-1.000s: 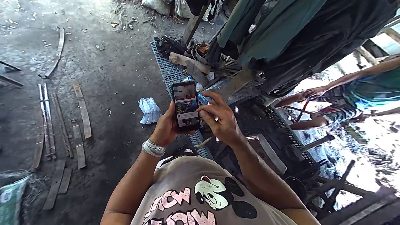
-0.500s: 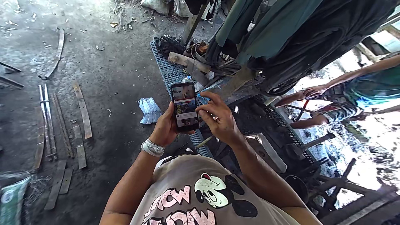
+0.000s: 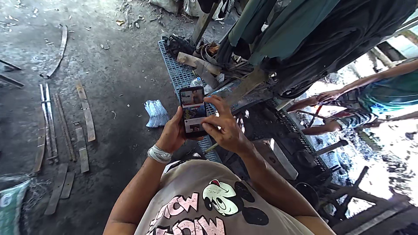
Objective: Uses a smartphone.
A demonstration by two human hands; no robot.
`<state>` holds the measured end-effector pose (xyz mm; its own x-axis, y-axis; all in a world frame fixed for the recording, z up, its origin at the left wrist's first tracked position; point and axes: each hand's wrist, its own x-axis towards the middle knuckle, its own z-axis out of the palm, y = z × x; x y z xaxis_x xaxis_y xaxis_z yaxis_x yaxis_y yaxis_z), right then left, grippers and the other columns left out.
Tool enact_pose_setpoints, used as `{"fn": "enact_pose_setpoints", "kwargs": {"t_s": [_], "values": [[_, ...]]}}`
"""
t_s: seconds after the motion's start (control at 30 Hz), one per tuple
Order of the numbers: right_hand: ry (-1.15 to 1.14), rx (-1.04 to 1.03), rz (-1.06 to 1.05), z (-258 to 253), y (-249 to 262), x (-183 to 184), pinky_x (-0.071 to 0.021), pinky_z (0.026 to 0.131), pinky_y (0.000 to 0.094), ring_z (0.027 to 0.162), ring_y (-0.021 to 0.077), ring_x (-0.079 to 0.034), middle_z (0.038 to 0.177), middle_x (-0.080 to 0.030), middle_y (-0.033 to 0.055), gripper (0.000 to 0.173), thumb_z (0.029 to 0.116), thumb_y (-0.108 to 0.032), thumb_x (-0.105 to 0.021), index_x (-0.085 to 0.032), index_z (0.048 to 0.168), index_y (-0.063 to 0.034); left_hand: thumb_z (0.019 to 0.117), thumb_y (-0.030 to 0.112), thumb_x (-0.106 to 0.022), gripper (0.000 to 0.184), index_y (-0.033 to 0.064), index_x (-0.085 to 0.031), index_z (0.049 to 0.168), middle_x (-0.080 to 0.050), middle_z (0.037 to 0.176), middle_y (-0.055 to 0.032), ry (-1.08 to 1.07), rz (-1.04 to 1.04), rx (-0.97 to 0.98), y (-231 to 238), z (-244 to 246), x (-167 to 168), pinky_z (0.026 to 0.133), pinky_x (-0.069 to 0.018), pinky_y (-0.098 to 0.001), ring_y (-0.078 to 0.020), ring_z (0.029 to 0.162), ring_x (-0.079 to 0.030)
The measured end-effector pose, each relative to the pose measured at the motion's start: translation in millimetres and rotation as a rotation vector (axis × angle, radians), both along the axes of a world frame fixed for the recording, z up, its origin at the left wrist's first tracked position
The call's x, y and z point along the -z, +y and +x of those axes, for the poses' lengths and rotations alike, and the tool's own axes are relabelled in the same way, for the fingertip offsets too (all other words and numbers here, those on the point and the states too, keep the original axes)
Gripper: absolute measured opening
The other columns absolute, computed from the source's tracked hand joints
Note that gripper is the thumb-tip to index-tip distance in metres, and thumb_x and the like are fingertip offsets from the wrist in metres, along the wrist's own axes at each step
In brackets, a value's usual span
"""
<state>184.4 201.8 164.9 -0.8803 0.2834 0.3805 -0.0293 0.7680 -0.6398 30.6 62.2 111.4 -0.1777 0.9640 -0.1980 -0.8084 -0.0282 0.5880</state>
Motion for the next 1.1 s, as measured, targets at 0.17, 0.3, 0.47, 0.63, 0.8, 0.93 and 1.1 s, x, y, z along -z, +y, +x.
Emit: {"fn": "enact_pose_setpoints", "kwargs": {"t_s": [0.17, 0.3, 0.47, 0.63, 0.8, 0.93, 1.1], "values": [[0.009, 0.082, 0.070, -3, -4, 10, -0.0256, 0.124, 0.0577, 0.154, 0.0392, -0.023, 0.156, -0.047, 0.0151, 0.019, 0.0973, -0.019, -0.064, -0.080, 0.090, -0.0125, 0.1083, 0.062, -0.016, 0.071, 0.0129, -0.055, 0.141, -0.069, 0.122, -0.0208, -0.012, 0.005, -0.015, -5, 3, -1, 0.084, -0.0619, -0.0572, -0.0372, 0.106, -0.071], [0.063, 0.142, 0.142, -11, 2, 8, -0.0234, 0.124, 0.0593, 0.154, 0.0420, -0.022, 0.158, -0.042, 0.0201, 0.017, 0.0972, -0.020, -0.065, -0.080, 0.094, -0.0137, 0.1083, 0.062, -0.015, 0.071, 0.0134, -0.055, 0.143, -0.068, 0.125, -0.0214, 0.000, -0.007, -0.015, -7, 4, 0, 0.085, -0.0615, -0.0585, -0.0384, 0.109, -0.070], [0.082, 0.154, 0.094, -7, 3, 0, -0.0226, 0.125, 0.0577, 0.154, 0.0394, -0.023, 0.156, -0.044, 0.0200, 0.019, 0.0979, -0.021, -0.063, -0.080, 0.096, -0.0129, 0.1083, 0.062, -0.015, 0.073, 0.0119, -0.055, 0.142, -0.067, 0.127, -0.0228, -0.024, 0.002, -0.033, -12, 6, 0, 0.084, -0.0614, -0.0597, -0.0406, 0.112, -0.069], [0.095, 0.155, 0.061, -2, 2, 1, -0.0247, 0.125, 0.0558, 0.153, 0.0381, -0.027, 0.153, -0.047, 0.0202, 0.019, 0.0977, -0.019, -0.062, -0.080, 0.094, -0.0119, 0.1079, 0.063, -0.014, 0.073, 0.0127, -0.054, 0.143, -0.065, 0.130, -0.0226, -0.021, 0.026, -0.035, -15, 3, 5, 0.085, -0.0608, -0.0605, -0.0409, 0.114, -0.068], [0.045, 0.088, 0.042, 2, -5, 7, -0.0250, 0.125, 0.0575, 0.154, 0.0375, -0.024, 0.155, -0.046, 0.0170, 0.020, 0.0970, -0.022, -0.064, -0.080, 0.092, -0.0131, 0.1071, 0.064, -0.015, 0.074, 0.0134, -0.054, 0.143, -0.067, 0.129, -0.0220, -0.018, 0.005, -0.034, -17, 3, 4, 0.084, -0.0617, -0.0589, -0.0398, 0.112, -0.069], [0.049, 0.079, 0.080, -3, -10, 18, -0.0246, 0.124, 0.0587, 0.154, 0.0404, -0.021, 0.157, -0.045, 0.0166, 0.018, 0.0963, -0.021, -0.065, -0.081, 0.091, -0.0141, 0.1074, 0.064, -0.015, 0.074, 0.0121, -0.056, 0.140, -0.068, 0.125, -0.0215, -0.014, 0.003, -0.026, -16, 3, 2, 0.083, -0.0617, -0.0586, -0.0390, 0.110, -0.070], [0.078, 0.155, 0.114, -13, 1, 10, -0.0197, 0.125, 0.0590, 0.154, 0.0410, -0.022, 0.157, -0.043, 0.0199, 0.021, 0.0985, -0.022, -0.062, -0.081, 0.097, -0.0141, 0.1075, 0.064, -0.014, 0.073, 0.0146, -0.054, 0.144, -0.067, 0.127, -0.0213, 0.001, 0.002, -0.016, -16, 3, 1, 0.083, -0.0620, -0.0581, -0.0389, 0.111, -0.070]]}}
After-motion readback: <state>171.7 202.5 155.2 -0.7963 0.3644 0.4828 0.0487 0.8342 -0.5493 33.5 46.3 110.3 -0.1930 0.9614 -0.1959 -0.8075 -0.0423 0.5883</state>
